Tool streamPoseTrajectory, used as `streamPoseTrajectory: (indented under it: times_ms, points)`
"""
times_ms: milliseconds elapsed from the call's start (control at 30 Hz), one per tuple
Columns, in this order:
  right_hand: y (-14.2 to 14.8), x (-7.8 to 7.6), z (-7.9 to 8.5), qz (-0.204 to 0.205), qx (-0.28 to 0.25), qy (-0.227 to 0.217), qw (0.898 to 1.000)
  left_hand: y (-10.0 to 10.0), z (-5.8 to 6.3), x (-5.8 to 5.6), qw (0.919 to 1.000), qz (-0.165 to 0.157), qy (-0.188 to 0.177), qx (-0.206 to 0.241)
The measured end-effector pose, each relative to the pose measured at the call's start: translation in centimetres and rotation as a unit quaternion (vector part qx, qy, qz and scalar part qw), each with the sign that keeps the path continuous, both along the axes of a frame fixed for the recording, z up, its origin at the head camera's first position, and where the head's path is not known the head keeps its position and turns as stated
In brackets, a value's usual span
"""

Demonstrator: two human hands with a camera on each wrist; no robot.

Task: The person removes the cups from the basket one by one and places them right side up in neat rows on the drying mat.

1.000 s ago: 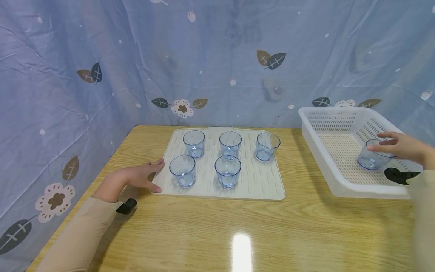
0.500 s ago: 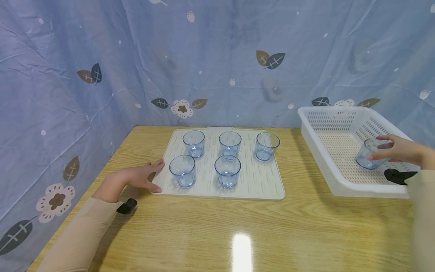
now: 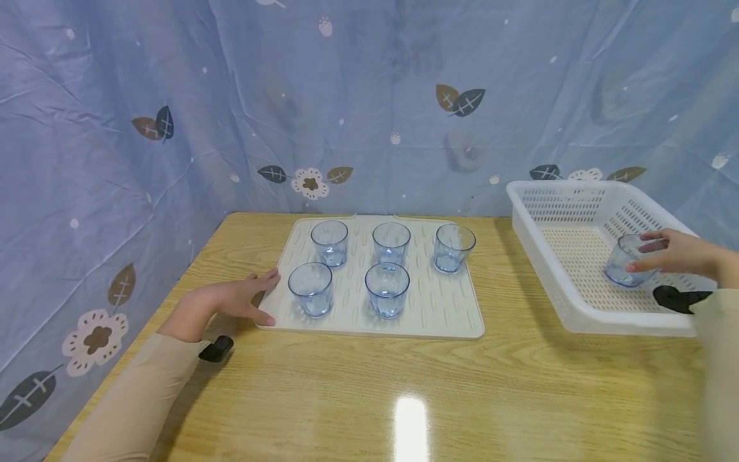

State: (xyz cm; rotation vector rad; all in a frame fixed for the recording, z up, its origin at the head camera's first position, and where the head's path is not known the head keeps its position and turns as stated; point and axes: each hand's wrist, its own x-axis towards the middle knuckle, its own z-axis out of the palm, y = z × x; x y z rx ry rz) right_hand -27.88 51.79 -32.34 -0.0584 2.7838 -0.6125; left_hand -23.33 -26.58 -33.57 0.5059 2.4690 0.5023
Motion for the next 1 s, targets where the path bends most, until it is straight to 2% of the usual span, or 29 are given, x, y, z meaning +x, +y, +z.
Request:
streamPoseTrajectory:
  times_ms: [200, 300, 467, 633, 700, 800, 1000]
  points:
    - [1.6, -1.6, -0.9, 0.013, 0.008, 0.045, 0.999, 0.0, 0.3, -0.1, 1.0000, -0.004, 0.003, -0.002]
    - [2.3, -2.2, -1.1, 0.019, -0.001, 0.045, 0.999, 0.0, 0.3, -0.1, 1.0000, -0.003, 0.003, -0.001]
    - [2.0, -2.2, -0.9, 0.022, -0.004, 0.053, 0.998, 0.0, 0.1, -0.1, 1.0000, -0.002, 0.002, 0.001]
    - [-0.6, -1.1, 1.2, 0.027, -0.009, 0.065, 0.997, 0.1, 0.3, 0.1, 1.0000, 0.001, -0.001, 0.001]
    - [-2.3, -0.2, 2.7, 0.028, -0.015, 0.066, 0.997, 0.1, 0.3, 0.0, 1.0000, 0.001, -0.001, 0.002]
    - [-3.7, 0.7, 4.0, 0.030, -0.022, 0.069, 0.997, 0.0, 0.2, -0.1, 1.0000, -0.005, 0.003, 0.003]
    - [-4.6, 1.5, 4.6, 0.037, -0.028, 0.094, 0.995, -0.2, 0.0, 0.0, 0.9999, -0.009, 0.003, 0.005]
